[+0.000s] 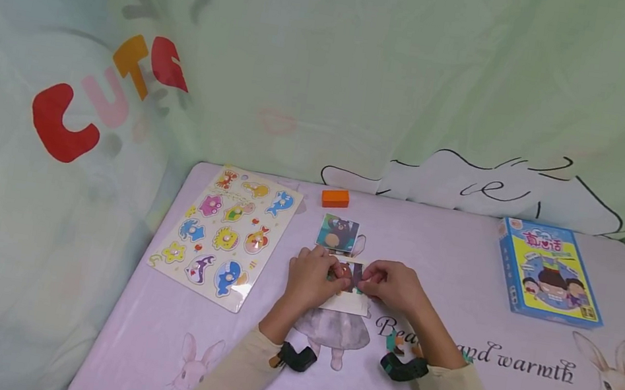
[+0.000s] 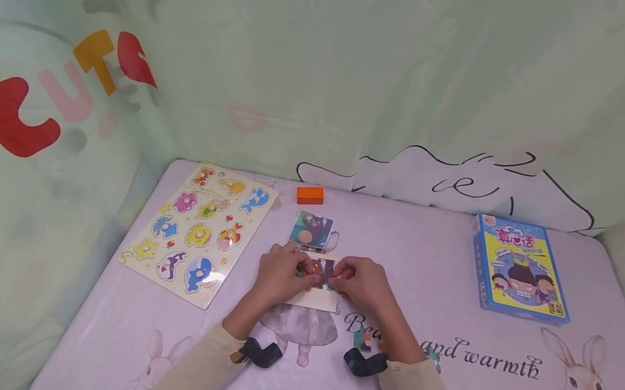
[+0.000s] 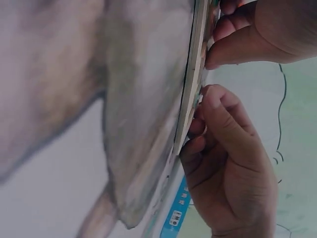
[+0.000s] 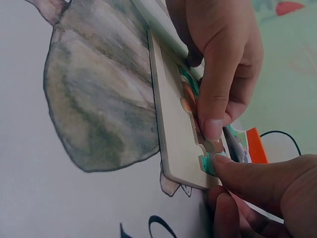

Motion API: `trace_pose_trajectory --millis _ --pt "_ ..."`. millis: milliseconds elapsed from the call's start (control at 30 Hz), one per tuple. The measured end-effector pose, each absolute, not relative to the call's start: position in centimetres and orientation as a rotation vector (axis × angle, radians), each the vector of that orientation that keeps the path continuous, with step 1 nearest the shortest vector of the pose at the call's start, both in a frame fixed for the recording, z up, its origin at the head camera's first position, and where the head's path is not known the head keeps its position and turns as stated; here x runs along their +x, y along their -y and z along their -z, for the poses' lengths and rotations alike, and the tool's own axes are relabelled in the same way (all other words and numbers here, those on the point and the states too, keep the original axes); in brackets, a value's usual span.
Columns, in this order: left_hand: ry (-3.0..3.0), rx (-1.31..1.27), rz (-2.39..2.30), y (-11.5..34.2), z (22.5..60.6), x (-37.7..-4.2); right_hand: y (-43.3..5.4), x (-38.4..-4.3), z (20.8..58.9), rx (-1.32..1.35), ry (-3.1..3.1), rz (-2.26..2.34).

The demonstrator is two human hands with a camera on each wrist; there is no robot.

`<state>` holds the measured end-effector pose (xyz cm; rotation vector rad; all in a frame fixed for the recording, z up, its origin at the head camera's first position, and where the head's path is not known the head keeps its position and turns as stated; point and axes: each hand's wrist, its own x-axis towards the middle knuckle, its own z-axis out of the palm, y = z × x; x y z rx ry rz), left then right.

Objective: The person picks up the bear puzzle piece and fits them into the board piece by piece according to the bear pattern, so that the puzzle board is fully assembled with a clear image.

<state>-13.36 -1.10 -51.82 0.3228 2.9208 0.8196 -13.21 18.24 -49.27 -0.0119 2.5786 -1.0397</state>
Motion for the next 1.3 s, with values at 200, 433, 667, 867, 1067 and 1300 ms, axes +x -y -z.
trace_pose_trajectory --millis 200,433,667,867,1067,1300 --pt "-2.921 0.305 -0.830 1.0 52.0 -13.4 -18.1 -13.2 49.2 -0.003 -2.591 1.025" --pt "-2.918 0.295 -0.827 0.9 52.1 -13.4 -17.7 -13.2 49.4 -0.033 -2.660 0.972" --pt "-2.936 0.310 -0.784 0.9 52.1 -13.4 -17.2 -13.1 49.5 -0.048 -2.734 0.933" --pt "-2.942 0.308 -0.772 0.9 52.1 -13.3 -17.1 -13.2 49.7 -0.047 -2.763 0.882" --pt "-2.939 0.310 -0.774 0.8 52.2 -13.3 -17.0 -13.4 50.0 -0.049 -2.777 0.828" --pt "-2.944 0.318 -0.791 0.8 52.1 -13.2 -16.7 -13.4 49.5 -0.085 -2.746 0.814"
